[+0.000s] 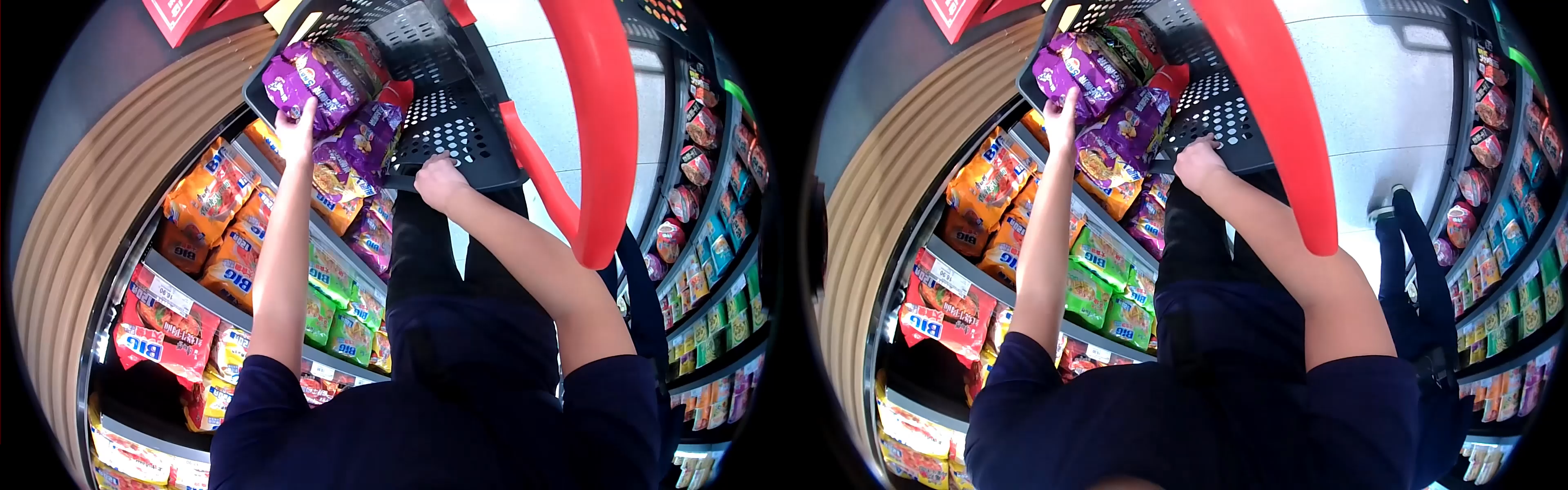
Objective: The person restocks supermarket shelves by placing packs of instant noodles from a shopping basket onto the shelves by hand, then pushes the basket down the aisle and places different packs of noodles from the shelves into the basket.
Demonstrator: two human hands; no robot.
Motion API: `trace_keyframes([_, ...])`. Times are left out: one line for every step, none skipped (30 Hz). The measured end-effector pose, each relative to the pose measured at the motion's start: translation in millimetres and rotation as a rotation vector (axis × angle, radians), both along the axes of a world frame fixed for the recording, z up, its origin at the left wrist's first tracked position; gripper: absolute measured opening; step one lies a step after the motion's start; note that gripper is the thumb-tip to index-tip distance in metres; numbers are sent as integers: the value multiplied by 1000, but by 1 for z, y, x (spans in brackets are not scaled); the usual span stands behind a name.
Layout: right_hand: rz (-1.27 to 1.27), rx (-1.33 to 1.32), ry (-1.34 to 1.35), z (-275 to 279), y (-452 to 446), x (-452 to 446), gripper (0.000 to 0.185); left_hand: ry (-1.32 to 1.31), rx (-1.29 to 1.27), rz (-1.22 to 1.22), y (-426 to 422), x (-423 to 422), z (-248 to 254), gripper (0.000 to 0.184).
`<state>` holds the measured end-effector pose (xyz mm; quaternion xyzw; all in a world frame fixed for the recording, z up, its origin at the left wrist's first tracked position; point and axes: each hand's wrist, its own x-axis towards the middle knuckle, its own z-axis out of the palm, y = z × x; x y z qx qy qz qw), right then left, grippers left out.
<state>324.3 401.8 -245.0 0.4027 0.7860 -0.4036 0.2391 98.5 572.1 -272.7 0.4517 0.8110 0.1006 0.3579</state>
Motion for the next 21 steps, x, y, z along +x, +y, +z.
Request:
trace_keyframes([6,13,-4,0,-1,0,34,-11,-114,-68,9,11,0,114])
trace_keyframes([11,26,-9,-1,-1,-1,34,220,-182,-89,9,25,-2,125])
trace_keyframes([16,36,-13,-1,-2,-1,34,313,-249,-143,12,25,-12,131])
trace_keyframes([-3,59,-12,-2,-5,-1,33,390,-225,-211,7,20,-23,130])
trace_keyframes([2,61,-12,-3,-6,-1,33,468,-198,-278,1,13,-32,128])
trace_keyframes([6,62,-9,-2,-6,-1,33,485,-202,-295,-2,6,-34,127])
trace_keyframes([9,66,-6,-2,-6,-1,33,473,-212,-295,-3,-4,-35,126])
trace_keyframes([16,41,-8,-1,-4,-1,35,468,-230,-311,-4,-16,-36,126])
trace_keyframes([23,16,-12,0,-3,0,36,462,-249,-325,-3,-30,-38,125])
trace_keyframes([31,-7,-16,1,-1,1,38,437,-259,-340,-2,-38,-33,124])
trace_keyframes([37,-23,3,1,0,4,38,430,-285,-355,1,-45,-30,122])
trace_keyframes([43,-38,22,4,2,6,38,398,-296,-355,3,-47,-27,122])
trace_keyframes([49,-55,43,6,4,7,38,367,-308,-355,4,-48,-24,122])
trace_keyframes([47,-58,46,8,6,7,38,338,-289,-330,3,-48,-23,118])
trace_keyframes([46,-60,49,10,7,8,38,352,-276,-334,1,-49,-24,116])
trace_keyframes([46,-60,52,10,8,8,38,365,-262,-338,-1,-49,-25,115])
trace_keyframes([45,-60,46,11,9,8,38,376,-245,-341,-2,-49,-27,114])
trace_keyframes([44,-59,39,12,9,8,38,350,-200,-337,-5,-51,-29,113])
trace_keyframes([43,-58,31,12,9,8,38,361,-191,-338,-6,-53,-32,113])
trace_keyframes([46,-65,28,11,9,8,38,370,-182,-339,-9,-56,-34,112])
trace_keyframes([49,-73,25,10,9,7,38,380,-175,-341,-10,-56,-34,112])
